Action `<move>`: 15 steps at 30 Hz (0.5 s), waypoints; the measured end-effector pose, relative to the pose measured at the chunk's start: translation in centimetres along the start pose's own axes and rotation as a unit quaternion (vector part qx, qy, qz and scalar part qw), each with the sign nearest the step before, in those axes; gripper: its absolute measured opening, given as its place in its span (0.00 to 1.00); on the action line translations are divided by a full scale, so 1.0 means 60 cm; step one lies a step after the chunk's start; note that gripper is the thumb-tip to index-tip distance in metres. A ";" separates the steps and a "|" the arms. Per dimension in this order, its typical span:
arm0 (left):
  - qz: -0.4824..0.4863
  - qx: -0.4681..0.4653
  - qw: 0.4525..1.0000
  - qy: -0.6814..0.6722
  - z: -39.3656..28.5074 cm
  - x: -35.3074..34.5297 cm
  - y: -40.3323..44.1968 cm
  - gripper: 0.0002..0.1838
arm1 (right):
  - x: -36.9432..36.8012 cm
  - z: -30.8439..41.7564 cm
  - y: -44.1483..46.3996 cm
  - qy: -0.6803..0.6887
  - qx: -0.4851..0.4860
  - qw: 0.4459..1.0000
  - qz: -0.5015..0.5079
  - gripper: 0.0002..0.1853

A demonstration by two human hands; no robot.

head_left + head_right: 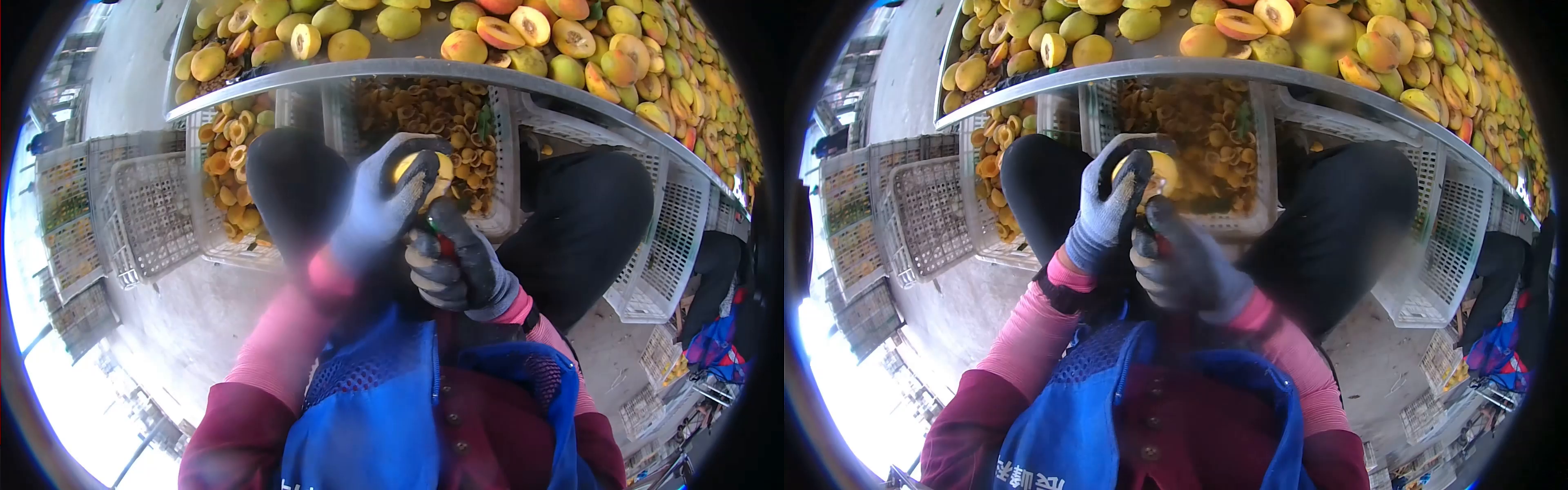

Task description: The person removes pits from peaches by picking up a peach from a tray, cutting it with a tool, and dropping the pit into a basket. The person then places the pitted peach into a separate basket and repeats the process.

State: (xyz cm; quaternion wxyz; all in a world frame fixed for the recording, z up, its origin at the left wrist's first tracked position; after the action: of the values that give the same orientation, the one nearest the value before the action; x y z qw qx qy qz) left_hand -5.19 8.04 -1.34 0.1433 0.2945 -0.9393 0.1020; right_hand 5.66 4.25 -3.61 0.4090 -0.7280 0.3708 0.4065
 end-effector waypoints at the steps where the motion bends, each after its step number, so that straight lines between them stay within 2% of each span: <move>1: 0.015 0.001 0.999 -0.041 0.007 -0.010 0.003 0.17 | -0.006 -0.012 0.003 0.102 -0.033 0.994 0.033 0.25; 2: 0.024 0.010 0.997 -0.070 0.020 -0.018 0.004 0.16 | -0.013 -0.020 0.004 0.203 -0.065 0.975 0.065 0.26; 5: 0.020 0.031 0.993 -0.110 0.048 -0.032 0.001 0.17 | -0.048 -0.019 0.001 0.248 -0.114 0.933 0.234 0.26; 7: 0.006 0.100 0.972 -0.212 0.072 -0.042 -0.005 0.18 | -0.053 -0.010 0.008 0.243 -0.084 0.933 0.250 0.24; 9: -0.011 0.224 0.890 -0.397 0.094 -0.068 -0.025 0.20 | -0.069 -0.001 -0.001 0.223 -0.053 0.930 0.287 0.24; 10: -0.031 0.270 0.803 -0.531 0.091 -0.085 -0.033 0.20 | -0.089 0.014 -0.014 0.201 -0.037 0.926 0.318 0.24; 11: -0.079 0.075 0.970 -0.217 0.064 -0.032 -0.028 0.18 | -0.102 0.031 -0.027 0.179 -0.024 0.920 0.348 0.24; 12: -0.242 -0.037 0.957 0.158 0.020 0.020 -0.056 0.16 | -0.089 0.051 -0.028 0.186 -0.009 0.923 0.337 0.23; 14: -0.287 0.048 0.955 -0.050 0.076 0.061 -0.054 0.14 | -0.025 0.056 0.006 0.220 -0.020 0.934 0.281 0.23; 15: -0.234 0.235 0.871 -0.362 0.113 0.047 -0.062 0.15 | 0.014 0.050 0.021 0.240 -0.028 0.938 0.247 0.23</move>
State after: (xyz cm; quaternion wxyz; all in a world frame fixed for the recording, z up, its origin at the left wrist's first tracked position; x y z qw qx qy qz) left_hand -6.66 1.70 -6.41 -0.2603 0.5470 -0.7773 0.1697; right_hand 4.01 6.28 -5.74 0.1741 -0.7003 0.6150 0.3179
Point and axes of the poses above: each hand's wrist, its own y-axis towards the middle knuckle, its own x-axis out of the back of the hand, z = x × y, the point moved 10 cm from there along y, towards the middle knuckle, and after that the axes turned 14 degrees about y, right-handed, at the moved point
